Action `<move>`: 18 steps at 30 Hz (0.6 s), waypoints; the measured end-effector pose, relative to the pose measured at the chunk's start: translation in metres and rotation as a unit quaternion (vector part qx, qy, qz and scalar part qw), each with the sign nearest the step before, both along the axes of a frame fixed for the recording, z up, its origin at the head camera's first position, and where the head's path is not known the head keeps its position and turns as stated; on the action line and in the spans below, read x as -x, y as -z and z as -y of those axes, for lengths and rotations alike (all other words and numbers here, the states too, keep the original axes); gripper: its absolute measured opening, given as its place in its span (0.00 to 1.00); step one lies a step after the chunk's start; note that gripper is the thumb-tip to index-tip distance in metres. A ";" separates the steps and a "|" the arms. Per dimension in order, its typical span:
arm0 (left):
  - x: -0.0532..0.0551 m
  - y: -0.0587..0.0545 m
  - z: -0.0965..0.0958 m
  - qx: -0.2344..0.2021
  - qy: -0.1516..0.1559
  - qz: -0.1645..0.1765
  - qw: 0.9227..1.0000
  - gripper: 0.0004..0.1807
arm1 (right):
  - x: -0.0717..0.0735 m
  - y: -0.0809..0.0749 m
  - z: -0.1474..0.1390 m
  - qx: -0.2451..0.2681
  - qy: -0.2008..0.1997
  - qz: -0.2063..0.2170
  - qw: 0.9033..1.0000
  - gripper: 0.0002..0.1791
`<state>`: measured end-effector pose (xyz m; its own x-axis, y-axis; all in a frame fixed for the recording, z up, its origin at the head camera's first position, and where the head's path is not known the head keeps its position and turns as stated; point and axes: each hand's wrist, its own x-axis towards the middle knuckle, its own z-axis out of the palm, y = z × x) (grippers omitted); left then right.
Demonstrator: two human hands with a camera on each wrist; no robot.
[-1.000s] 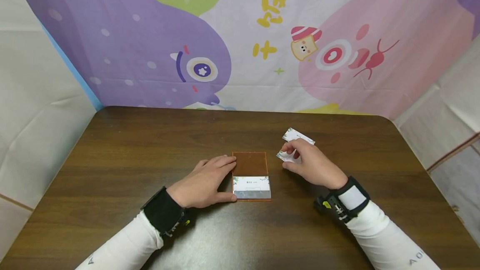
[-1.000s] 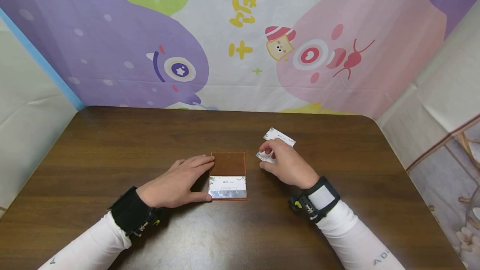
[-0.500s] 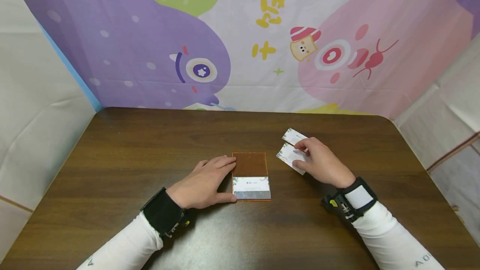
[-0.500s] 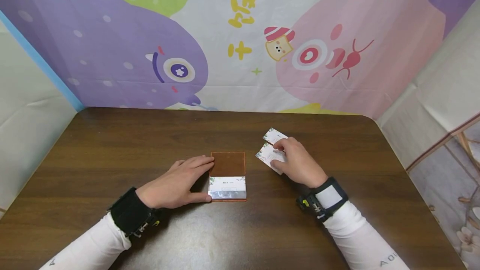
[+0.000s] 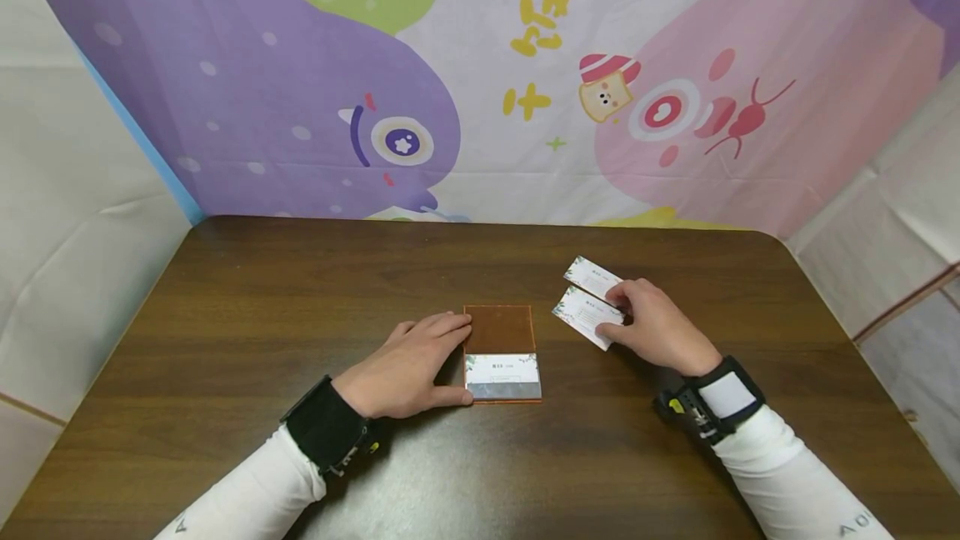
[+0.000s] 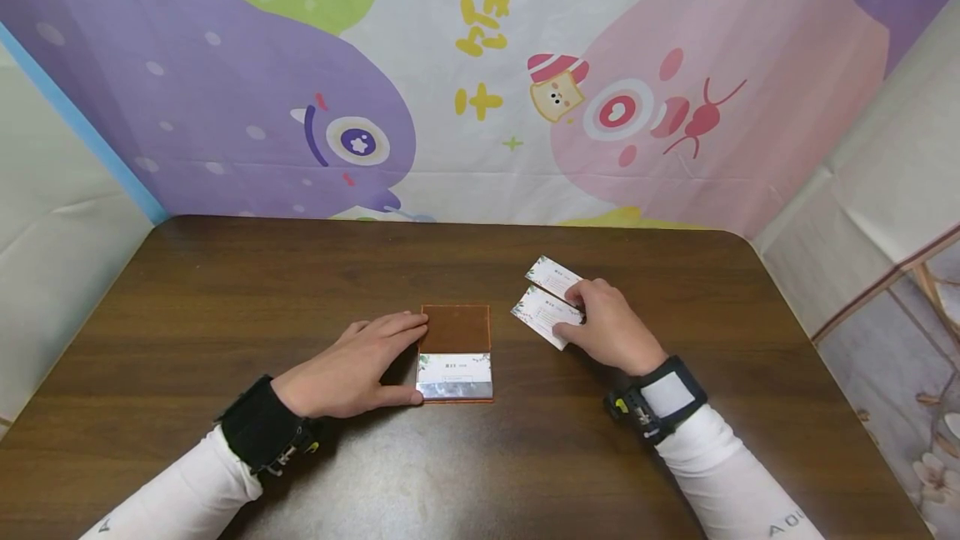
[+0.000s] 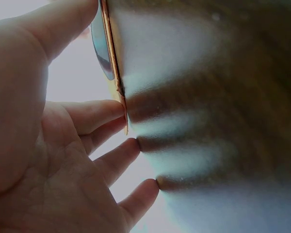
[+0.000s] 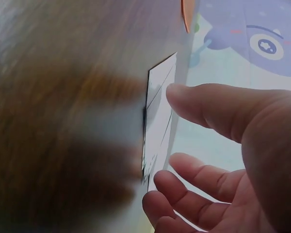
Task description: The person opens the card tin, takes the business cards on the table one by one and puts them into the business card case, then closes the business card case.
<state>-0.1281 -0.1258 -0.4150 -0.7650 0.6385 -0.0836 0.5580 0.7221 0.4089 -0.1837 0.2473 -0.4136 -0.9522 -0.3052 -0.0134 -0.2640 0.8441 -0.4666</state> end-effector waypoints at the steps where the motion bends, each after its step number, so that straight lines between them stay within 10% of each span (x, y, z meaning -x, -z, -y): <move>1: 0.000 0.000 0.000 0.000 0.000 0.000 1.000 0.50 | 0.000 0.000 -0.001 -0.001 0.001 0.001 1.000 0.24; 18: 0.000 0.001 -0.001 0.004 0.000 -0.005 1.000 0.50 | -0.003 0.002 -0.007 -0.015 0.006 0.015 1.000 0.25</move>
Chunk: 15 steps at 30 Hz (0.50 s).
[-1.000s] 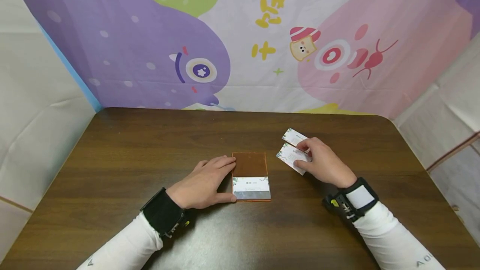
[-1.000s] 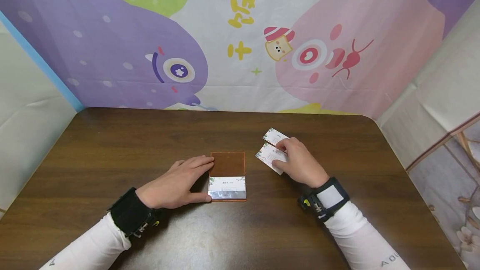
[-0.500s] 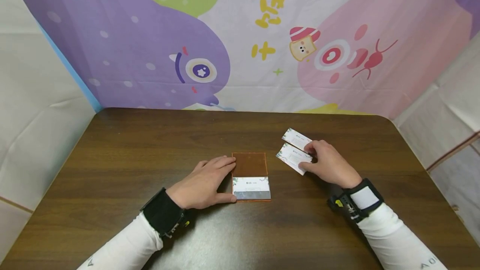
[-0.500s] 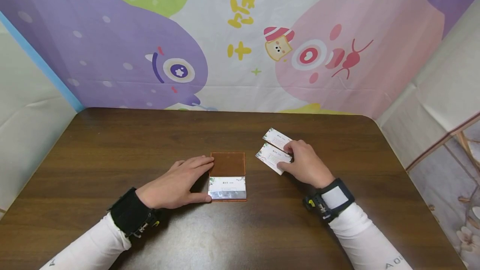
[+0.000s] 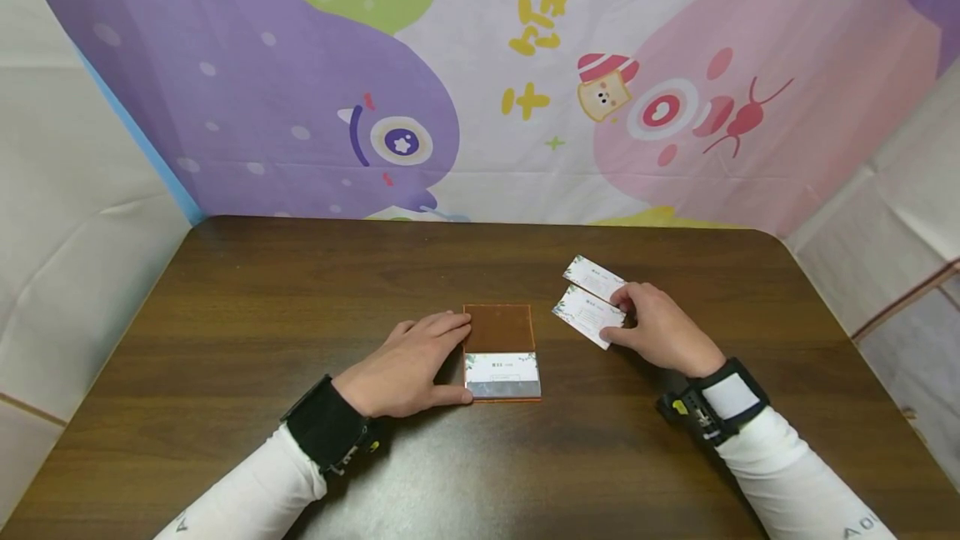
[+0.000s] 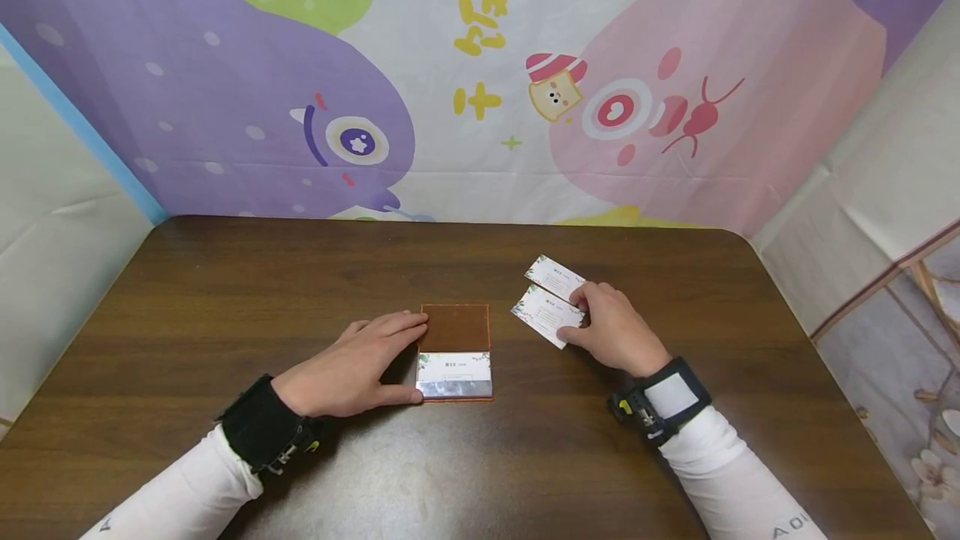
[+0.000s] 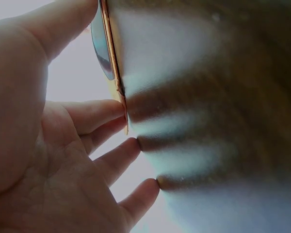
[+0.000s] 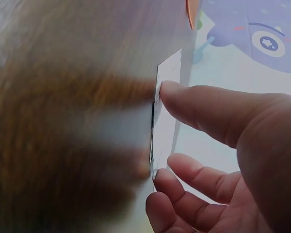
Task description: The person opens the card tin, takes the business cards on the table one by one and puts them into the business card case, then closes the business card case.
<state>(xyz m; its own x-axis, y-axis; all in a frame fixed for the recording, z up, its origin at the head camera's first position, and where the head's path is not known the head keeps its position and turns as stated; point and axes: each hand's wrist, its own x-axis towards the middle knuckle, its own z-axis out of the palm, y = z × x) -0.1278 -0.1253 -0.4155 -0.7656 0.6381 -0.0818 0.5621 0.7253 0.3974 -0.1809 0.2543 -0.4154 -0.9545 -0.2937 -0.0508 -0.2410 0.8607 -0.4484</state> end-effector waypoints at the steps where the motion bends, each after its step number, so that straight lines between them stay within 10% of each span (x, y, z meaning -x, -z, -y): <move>1: 0.000 0.000 0.000 0.000 0.000 0.000 1.000 0.50 | 0.000 0.000 0.000 0.000 0.001 0.000 1.000 0.25; 15: 0.000 0.000 -0.001 0.001 0.001 -0.003 1.000 0.50 | -0.001 -0.001 0.004 0.018 0.019 -0.009 1.000 0.25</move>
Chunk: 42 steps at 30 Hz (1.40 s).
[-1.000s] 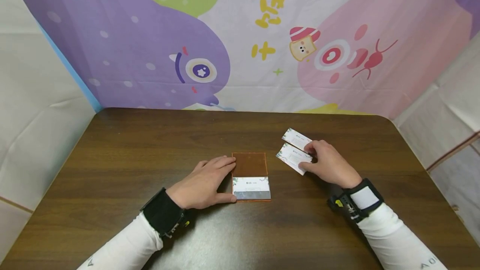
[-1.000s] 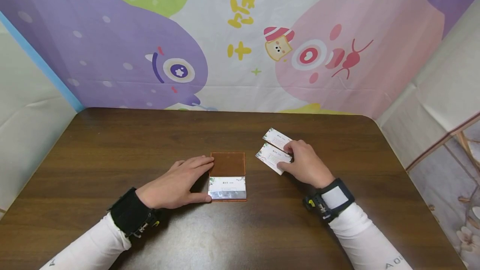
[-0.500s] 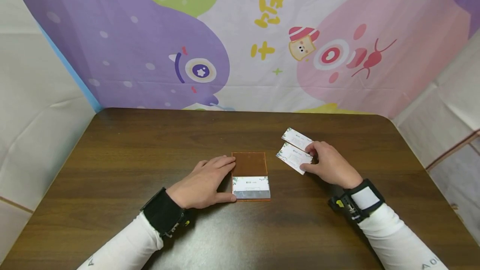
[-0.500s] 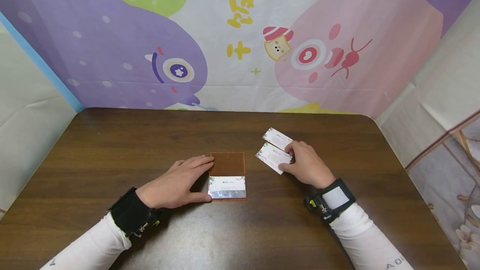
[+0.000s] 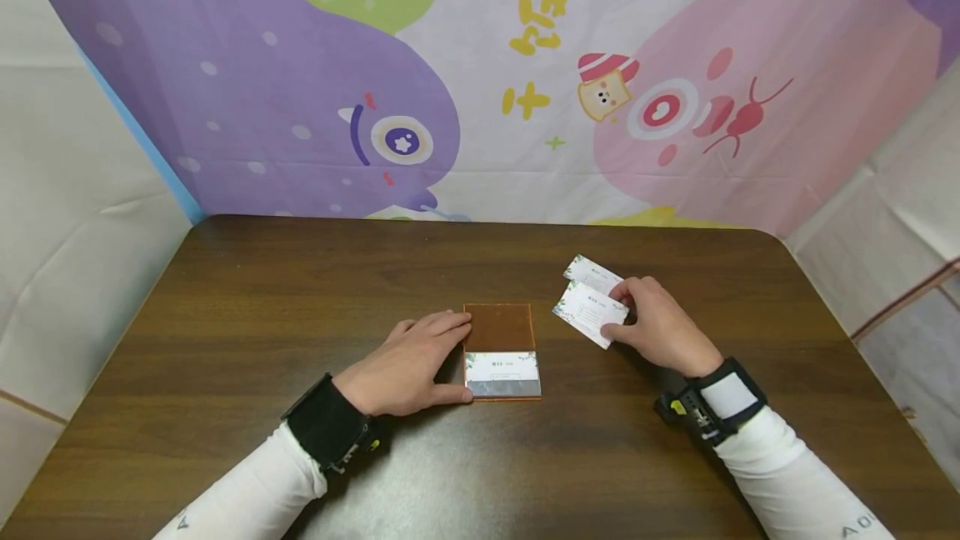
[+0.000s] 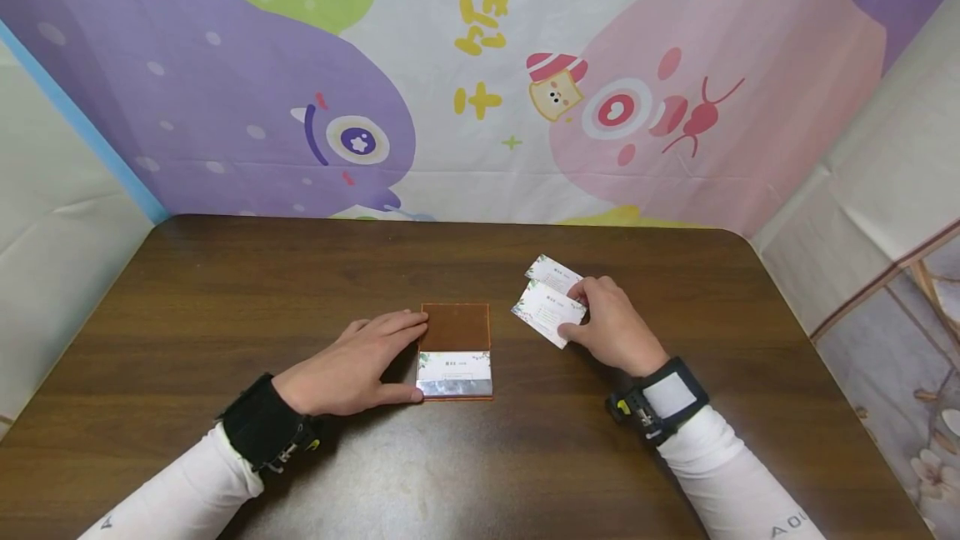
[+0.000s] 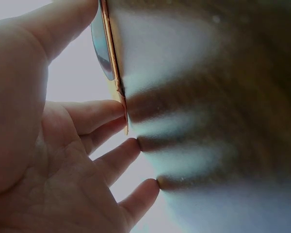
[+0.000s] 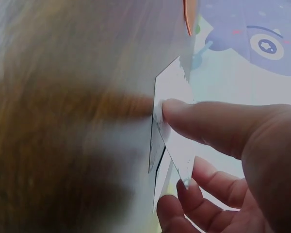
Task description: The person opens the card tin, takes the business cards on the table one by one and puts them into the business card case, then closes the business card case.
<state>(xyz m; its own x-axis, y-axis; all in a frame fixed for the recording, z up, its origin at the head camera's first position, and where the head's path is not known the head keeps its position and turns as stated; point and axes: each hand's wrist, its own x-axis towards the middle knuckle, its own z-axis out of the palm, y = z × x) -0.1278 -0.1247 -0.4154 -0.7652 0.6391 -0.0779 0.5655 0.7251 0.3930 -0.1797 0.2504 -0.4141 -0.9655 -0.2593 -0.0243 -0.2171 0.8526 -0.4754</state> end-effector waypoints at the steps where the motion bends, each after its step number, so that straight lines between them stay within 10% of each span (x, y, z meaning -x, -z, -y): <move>1: 0.000 0.000 0.000 0.000 0.000 0.000 1.000 0.50 | 0.000 0.000 0.000 0.004 0.000 -0.001 1.000 0.24; 42: 0.000 -0.002 0.001 -0.006 0.002 0.003 1.000 0.50 | -0.002 -0.027 0.046 0.092 -0.061 -0.036 0.993 0.10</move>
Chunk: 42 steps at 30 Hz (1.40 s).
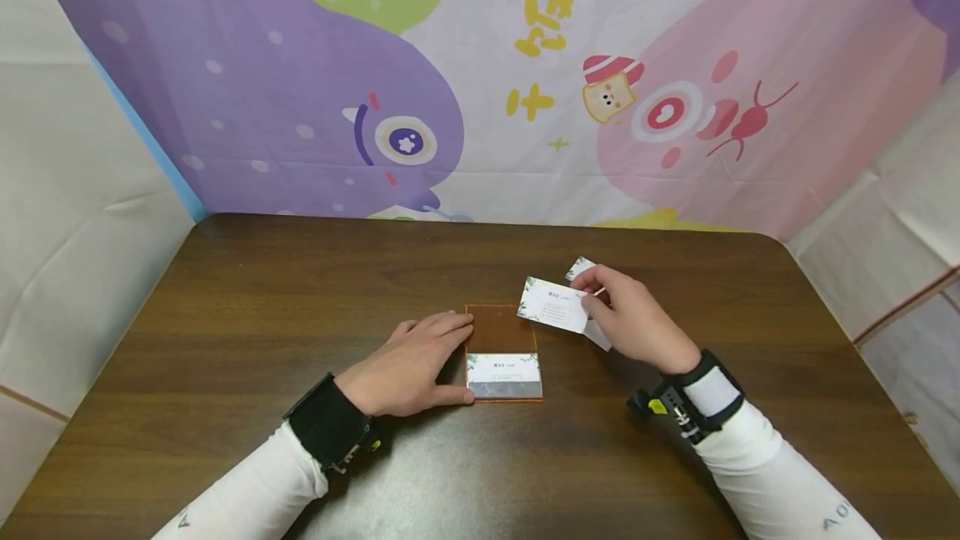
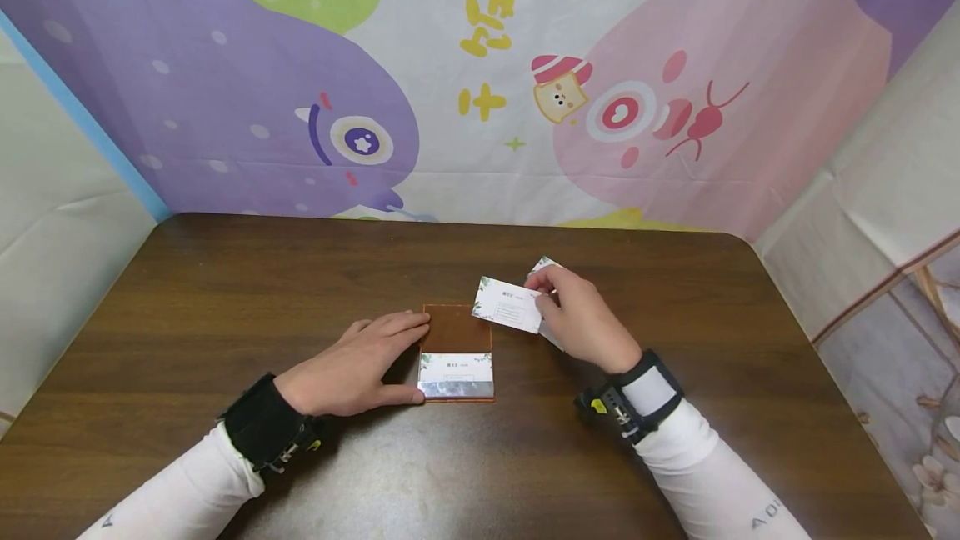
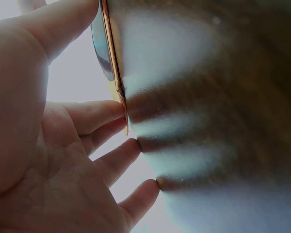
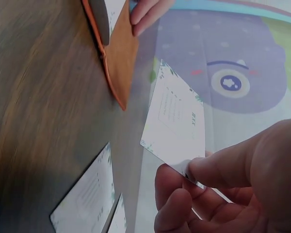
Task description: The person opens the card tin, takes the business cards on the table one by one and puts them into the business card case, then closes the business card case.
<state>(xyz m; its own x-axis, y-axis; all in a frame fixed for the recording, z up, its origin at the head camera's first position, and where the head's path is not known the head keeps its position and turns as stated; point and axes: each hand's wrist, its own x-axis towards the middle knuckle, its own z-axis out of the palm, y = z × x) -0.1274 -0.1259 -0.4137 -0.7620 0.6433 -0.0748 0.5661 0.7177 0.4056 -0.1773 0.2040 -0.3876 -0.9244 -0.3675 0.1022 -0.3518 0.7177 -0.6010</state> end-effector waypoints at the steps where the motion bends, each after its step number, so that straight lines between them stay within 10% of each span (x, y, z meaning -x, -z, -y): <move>1: 0.000 0.000 0.000 0.000 0.000 -0.001 1.000 0.50 | 0.000 0.000 0.002 -0.001 -0.002 0.002 1.000 0.10; 42: 0.001 0.001 -0.001 -0.005 -0.001 -0.005 1.000 0.49 | -0.014 0.015 0.056 0.006 -0.082 0.027 0.996 0.09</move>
